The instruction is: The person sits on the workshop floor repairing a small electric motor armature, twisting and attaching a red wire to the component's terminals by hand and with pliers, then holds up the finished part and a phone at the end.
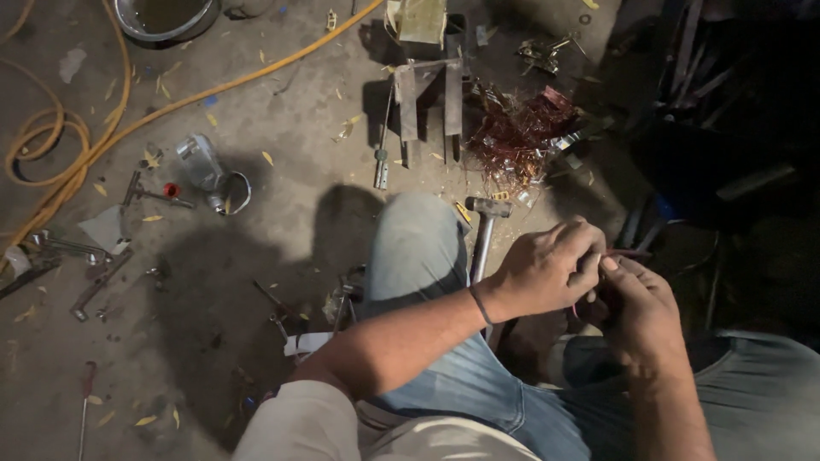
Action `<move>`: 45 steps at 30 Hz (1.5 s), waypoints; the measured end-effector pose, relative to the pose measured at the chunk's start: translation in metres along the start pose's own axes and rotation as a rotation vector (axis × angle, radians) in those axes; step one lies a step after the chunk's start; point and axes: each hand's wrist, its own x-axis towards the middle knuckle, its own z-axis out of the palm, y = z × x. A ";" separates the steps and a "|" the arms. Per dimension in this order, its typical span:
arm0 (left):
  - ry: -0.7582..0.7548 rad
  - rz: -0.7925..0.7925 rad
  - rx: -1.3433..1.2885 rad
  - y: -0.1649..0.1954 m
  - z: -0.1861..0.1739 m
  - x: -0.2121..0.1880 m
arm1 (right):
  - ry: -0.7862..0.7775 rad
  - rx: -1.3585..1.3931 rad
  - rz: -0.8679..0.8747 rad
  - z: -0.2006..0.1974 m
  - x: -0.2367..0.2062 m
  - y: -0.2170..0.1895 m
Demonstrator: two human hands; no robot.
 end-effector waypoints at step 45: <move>-0.090 -0.081 -0.083 0.010 0.028 -0.002 | -0.130 0.516 -0.203 -0.018 -0.019 0.007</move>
